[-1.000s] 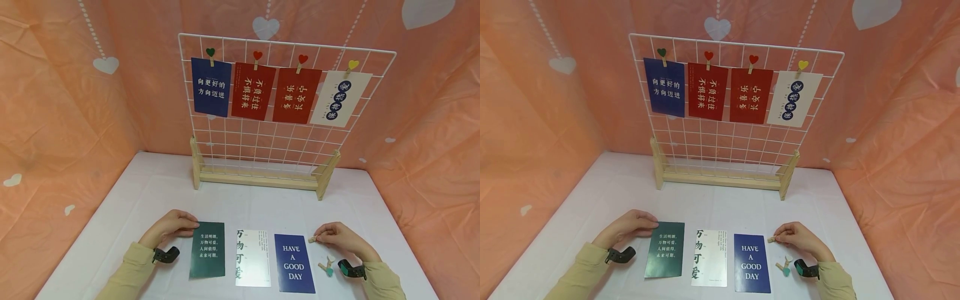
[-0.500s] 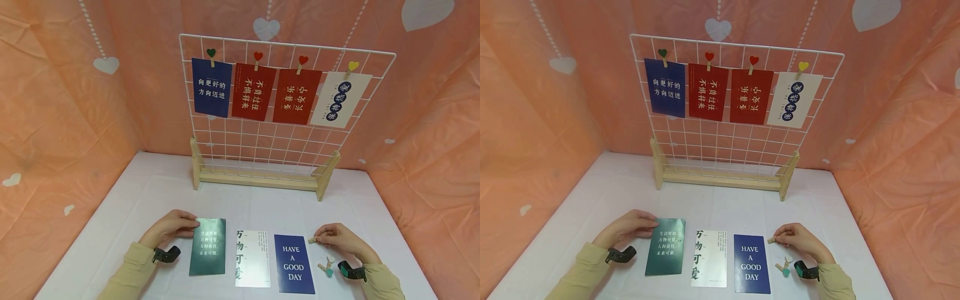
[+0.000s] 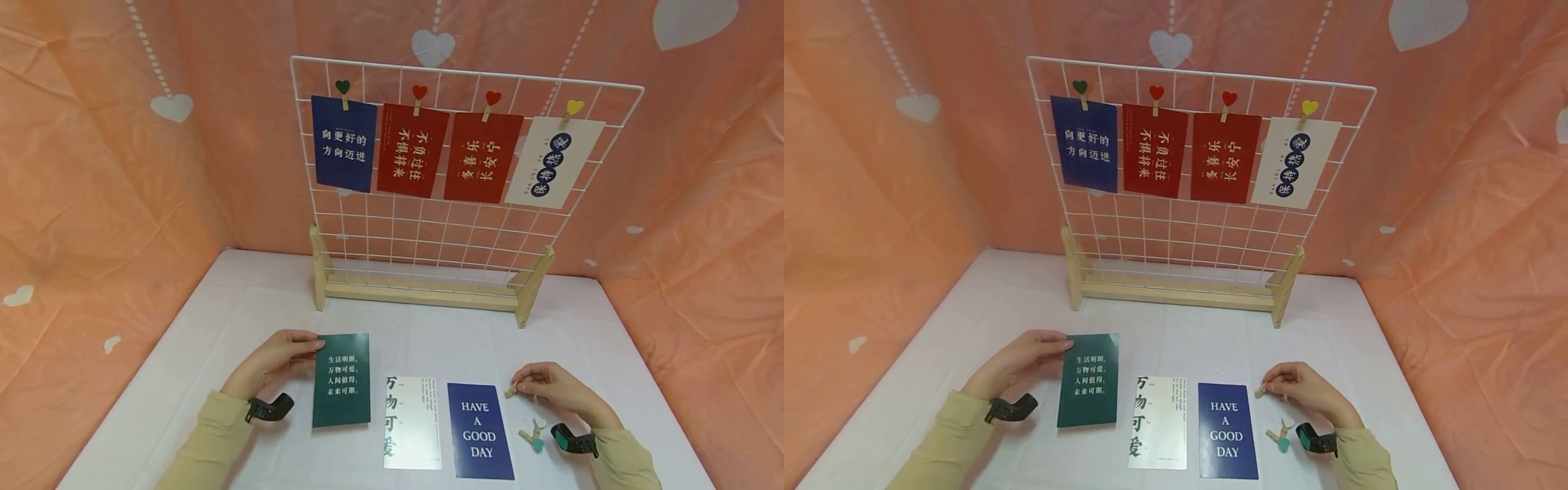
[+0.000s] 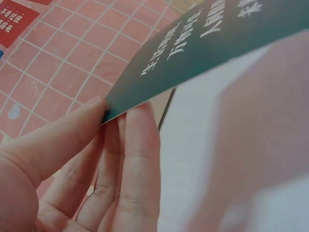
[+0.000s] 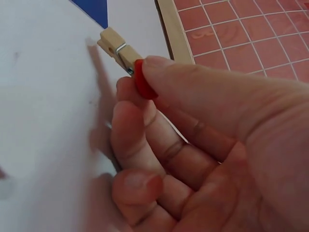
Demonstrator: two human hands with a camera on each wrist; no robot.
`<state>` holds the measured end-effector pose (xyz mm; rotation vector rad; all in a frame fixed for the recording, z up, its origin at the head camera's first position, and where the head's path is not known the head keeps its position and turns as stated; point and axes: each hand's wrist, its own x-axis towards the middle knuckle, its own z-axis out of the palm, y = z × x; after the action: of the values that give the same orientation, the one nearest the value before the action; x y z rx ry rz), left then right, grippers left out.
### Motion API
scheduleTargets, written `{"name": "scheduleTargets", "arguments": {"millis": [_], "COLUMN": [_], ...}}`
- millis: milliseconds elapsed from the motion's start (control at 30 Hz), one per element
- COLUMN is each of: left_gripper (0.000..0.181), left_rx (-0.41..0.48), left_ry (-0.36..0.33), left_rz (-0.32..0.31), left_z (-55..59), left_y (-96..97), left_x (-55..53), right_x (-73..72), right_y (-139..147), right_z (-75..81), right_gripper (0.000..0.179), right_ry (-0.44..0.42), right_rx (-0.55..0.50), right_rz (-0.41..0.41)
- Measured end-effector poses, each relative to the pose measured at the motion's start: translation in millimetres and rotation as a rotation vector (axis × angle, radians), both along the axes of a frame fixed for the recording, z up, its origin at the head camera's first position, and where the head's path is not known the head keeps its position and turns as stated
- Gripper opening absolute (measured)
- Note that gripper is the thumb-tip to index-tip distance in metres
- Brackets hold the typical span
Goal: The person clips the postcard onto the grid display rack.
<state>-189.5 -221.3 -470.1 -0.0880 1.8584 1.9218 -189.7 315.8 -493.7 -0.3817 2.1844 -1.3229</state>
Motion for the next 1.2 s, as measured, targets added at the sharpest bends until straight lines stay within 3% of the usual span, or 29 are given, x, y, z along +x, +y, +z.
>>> {"name": "scheduleTargets", "arguments": {"millis": [167,467,667,1000,1200], "left_gripper": [0.03,0.023,0.019,0.019,0.016], "left_rx": [-0.033,-0.033,-0.039,0.005,0.072], "left_ry": [0.031,0.039,0.056,0.089,0.09], "left_rz": [0.018,0.089,0.105,0.14,0.165], "left_z": [6.8,14.4,20.2,29.8,33.4], "left_y": [-1.4,-3.2,-5.1,-4.5,-2.1], "left_x": [-1.1,-6.3,-7.5,-12.5,-18.7], "right_x": [-3.3,-11.1,-18.7,-34.6,-44.9], "right_y": [-3,-7,-12,-33,-47], "right_z": [8.0,20.0,27.8,40.1,44.8], "right_gripper": [0.021,0.025,0.028,0.031,0.024], "right_ry": [0.022,0.052,0.11,0.229,0.282], "right_rx": [0.0,-0.007,-0.012,0.008,-0.017], "right_rz": [0.004,-0.023,-0.007,-0.021,0.023]}}
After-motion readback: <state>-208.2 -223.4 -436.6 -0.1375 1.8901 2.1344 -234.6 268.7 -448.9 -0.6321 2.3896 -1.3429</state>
